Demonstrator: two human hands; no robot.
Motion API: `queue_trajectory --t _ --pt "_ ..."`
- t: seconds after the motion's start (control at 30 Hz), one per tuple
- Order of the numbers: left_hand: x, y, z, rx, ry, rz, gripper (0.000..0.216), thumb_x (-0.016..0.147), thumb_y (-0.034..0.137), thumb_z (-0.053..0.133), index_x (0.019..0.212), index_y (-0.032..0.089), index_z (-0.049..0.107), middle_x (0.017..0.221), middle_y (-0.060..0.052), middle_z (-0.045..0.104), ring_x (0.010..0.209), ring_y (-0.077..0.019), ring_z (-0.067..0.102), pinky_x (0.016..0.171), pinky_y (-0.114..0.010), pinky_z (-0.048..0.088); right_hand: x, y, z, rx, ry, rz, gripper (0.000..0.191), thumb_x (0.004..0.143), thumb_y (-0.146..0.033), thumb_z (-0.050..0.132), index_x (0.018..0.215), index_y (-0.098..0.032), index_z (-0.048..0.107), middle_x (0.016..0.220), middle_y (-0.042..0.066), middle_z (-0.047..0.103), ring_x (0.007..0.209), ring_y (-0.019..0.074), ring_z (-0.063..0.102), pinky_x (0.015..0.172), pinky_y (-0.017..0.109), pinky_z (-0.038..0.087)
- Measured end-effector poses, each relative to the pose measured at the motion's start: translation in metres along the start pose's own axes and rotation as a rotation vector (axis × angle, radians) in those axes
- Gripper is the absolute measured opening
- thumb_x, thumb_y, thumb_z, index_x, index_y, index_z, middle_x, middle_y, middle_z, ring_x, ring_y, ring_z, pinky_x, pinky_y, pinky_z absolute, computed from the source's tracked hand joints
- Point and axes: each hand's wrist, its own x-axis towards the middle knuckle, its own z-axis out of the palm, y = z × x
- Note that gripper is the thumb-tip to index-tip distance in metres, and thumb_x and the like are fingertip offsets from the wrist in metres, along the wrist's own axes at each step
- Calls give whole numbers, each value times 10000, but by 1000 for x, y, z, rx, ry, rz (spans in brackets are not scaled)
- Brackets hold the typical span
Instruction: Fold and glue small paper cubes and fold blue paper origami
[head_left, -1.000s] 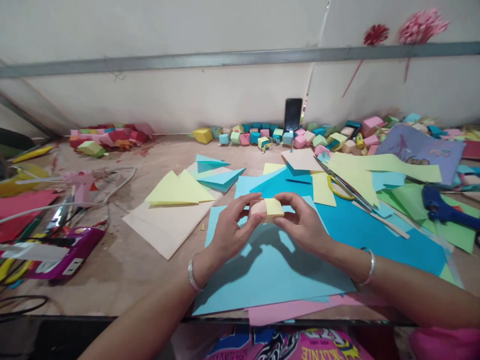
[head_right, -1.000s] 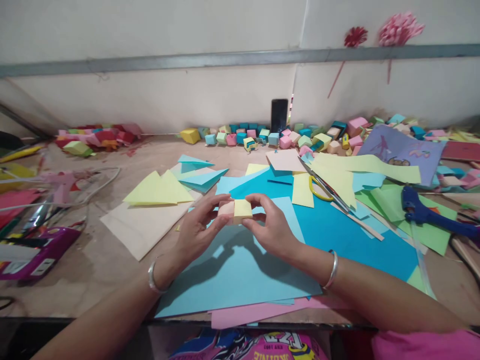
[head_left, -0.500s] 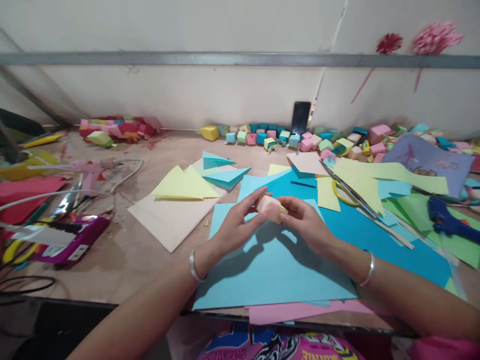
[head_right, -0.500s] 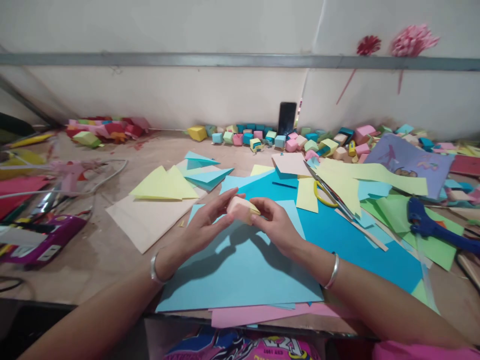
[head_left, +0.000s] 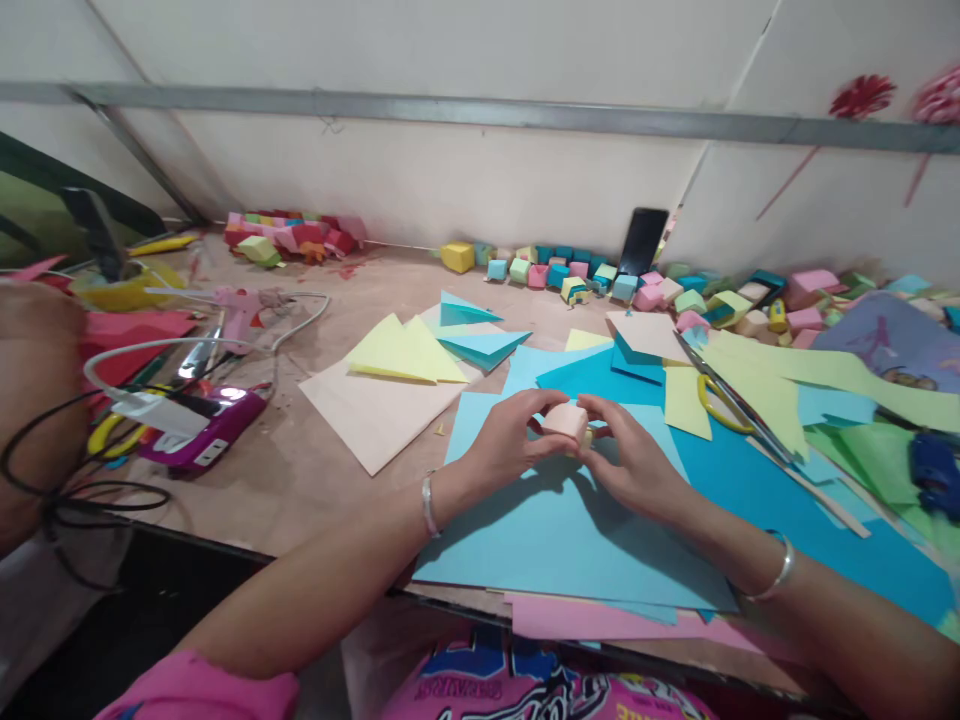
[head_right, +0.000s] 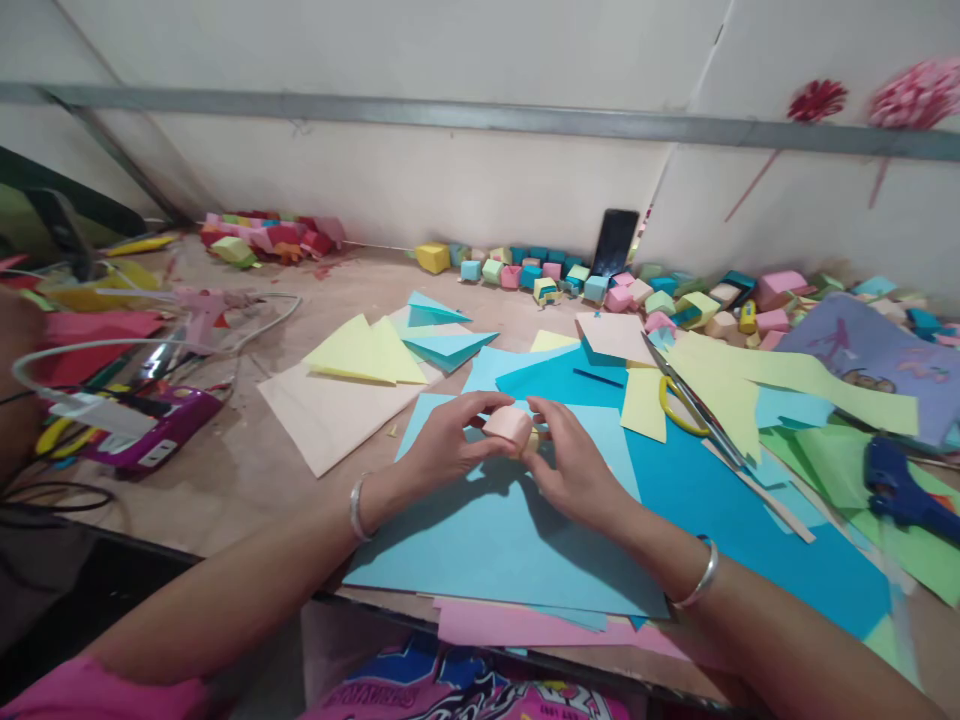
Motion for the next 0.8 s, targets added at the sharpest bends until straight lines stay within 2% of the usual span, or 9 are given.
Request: queue_trajectory --t 0.07,0.1,0.17,0.27,0.37,0.5,0.6,0.7,0.8 --pt "0 -3 1 40 5 13 400 771 396 764 1104 207 647 1041 -88 709 921 -224 668 698 -335 585 -2 -5 1 -40 11 -57 667 803 -289 667 1409 -260 390 1382 142 501 1260 334 493 976 539 479" --pt "-1 -3 1 58 9 16 404 768 389 770 1107 209 643 1038 -86 709 919 -228 668 704 -347 582 -2 -7 2 -67 26 -81 671 791 -289 684 1400 -263 403 1370 141 513 1263 341 488 992 551 462" --pt "-2 -4 2 75 10 17 434 760 377 781 1131 206 634 1056 -94 706 943 -243 665 722 -368 582 -2 -12 1 -97 59 -94 542 804 -278 672 1314 -257 491 1294 132 571 1230 340 508 994 559 452" --pt "-3 -2 3 27 -1 8 581 733 352 807 1248 208 578 1095 -112 695 987 -255 659 744 -378 589 3 -14 -3 -26 81 -13 281 845 -272 615 1123 -231 596 1131 114 641 1075 298 593 885 506 517" --pt "-2 -2 2 -67 -8 -51 693 732 255 795 1355 220 493 1102 -112 691 997 -243 666 755 -365 600 9 -12 -8 252 58 152 264 828 -343 655 1056 -217 613 1074 93 673 989 259 642 825 449 555" --pt "0 -9 4 -241 0 -140 486 762 213 736 1227 211 593 1128 -116 689 1026 -244 671 810 -394 609 12 -9 -10 644 3 308 326 790 -326 699 1087 -224 614 1129 81 689 1023 240 656 876 435 551" --pt "0 -14 7 -376 11 -182 503 737 207 751 1216 201 598 1121 -123 682 1029 -251 669 838 -419 608 12 -8 -9 678 12 324 307 753 -297 731 1034 -218 636 1072 72 699 992 241 655 871 440 545" --pt "0 -11 8 -384 57 -228 595 671 229 807 1225 182 593 1169 -139 652 1052 -268 653 866 -450 598 12 -8 -8 677 48 320 298 744 -300 741 1012 -217 641 1036 63 699 972 240 652 866 441 540" --pt "1 -3 6 -348 37 -281 492 664 292 812 1109 160 650 1243 -140 609 1097 -272 631 916 -444 576 11 -7 -8 708 102 303 318 745 -318 750 1027 -219 641 1050 53 692 991 235 646 880 424 533"
